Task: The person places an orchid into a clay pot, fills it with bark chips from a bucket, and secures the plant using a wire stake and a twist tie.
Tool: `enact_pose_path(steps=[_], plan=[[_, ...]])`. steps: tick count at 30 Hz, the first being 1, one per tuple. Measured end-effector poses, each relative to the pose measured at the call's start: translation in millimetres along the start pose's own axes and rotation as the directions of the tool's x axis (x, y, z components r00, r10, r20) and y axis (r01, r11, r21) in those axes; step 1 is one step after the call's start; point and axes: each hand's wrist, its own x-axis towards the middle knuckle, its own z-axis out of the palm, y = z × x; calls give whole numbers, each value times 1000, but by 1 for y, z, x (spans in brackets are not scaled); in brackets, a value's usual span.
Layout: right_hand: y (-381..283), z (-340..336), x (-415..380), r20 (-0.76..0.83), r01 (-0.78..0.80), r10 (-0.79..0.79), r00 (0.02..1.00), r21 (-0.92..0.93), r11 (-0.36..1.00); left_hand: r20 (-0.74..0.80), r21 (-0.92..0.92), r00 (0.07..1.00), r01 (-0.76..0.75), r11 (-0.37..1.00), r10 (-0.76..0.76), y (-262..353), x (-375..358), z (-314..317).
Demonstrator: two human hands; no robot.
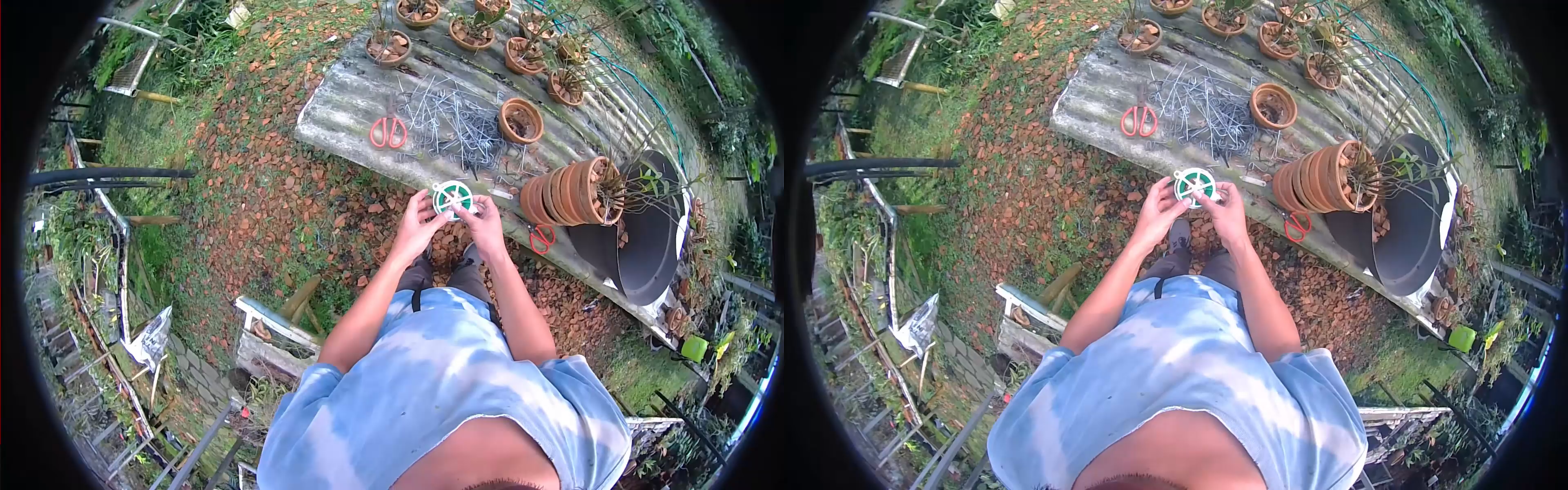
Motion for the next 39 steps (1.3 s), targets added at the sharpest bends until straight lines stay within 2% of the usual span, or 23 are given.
enact_pose_path(steps=[3, 4, 6, 7, 10, 13, 15, 17, 18, 22, 26, 28, 29, 31, 32, 35, 39], plan=[[-35, 3, -37, 116, 133, -126, 985, -49, 990, 239, -189, 971, 77, 979, -31, 46, -13, 3], [-48, 6, -45, 137, 156, -149, 979, -38, 987, 226, -178, 974, 74, 981, -33, 55, -16, 2], [-80, 8, -61, 183, 181, -185, 966, 40, 983, 199, -279, 980, 36, 960, 21, 68, -22, 2], [-86, 7, -65, 173, 214, -216, 961, 31, 976, 181, -330, 982, 19, 944, 44, 75, -27, 1], [-106, 3, -67, 154, 325, -320, 935, -7, 946, 161, -303, 980, -63, 951, 117, 92, -38, -3], [-120, 3, -64, 260, 501, -455, 852, -150, 852, 141, -336, 981, -79, 938, 132, 106, -50, -4], [-123, 12, -59, 284, 538, -485, 827, -152, 829, 114, -358, 979, -121, 926, 172, 108, -50, -8], [-127, 18, -56, 334, 548, -480, 811, -148, 823, 81, -379, 976, -158, 912, 203, 112, -52, -14], [-137, 21, -62, 373, 461, -395, 840, -103, 882, 70, -393, 977, -159, 906, 202, 117, -55, -18], [-143, 28, -59, 498, 327, -302, 813, 39, 944, 1, -524, 985, -148, 839, 174, 126, -69, -32], [-154, 42, -64, 523, 231, -299, 798, 193, 954, -64, -670, 989, -139, 729, 130, 122, -77, -45], [-153, 46, -60, 495, 167, -250, 832, 207, 964, -48, -708, 993, -111, 697, 109, 121, -81, -51], [-152, 48, -58, 477, 134, -223, 850, 213, 968, -56, -631, 992, -124, 766, 115, 121, -83, -55], [-152, 53, -56, 420, 164, -224, 880, 174, 971, -70, -458, 990, -143, 877, 125, 125, -88, -57], [-151, 57, -56, 392, 176, -224, 892, 154, 972, -72, -442, 981, -191, 877, 178, 127, -91, -57], [-158, 72, -68, 318, 197, -226, 921, 122, 973, 23, -146, 982, -182, 972, 187, 128, -85, -71], [-155, 86, -65, 316, 307, -301, 900, 33, 951, 94, -56, 969, -223, 973, 228, 143, -85, -83]])
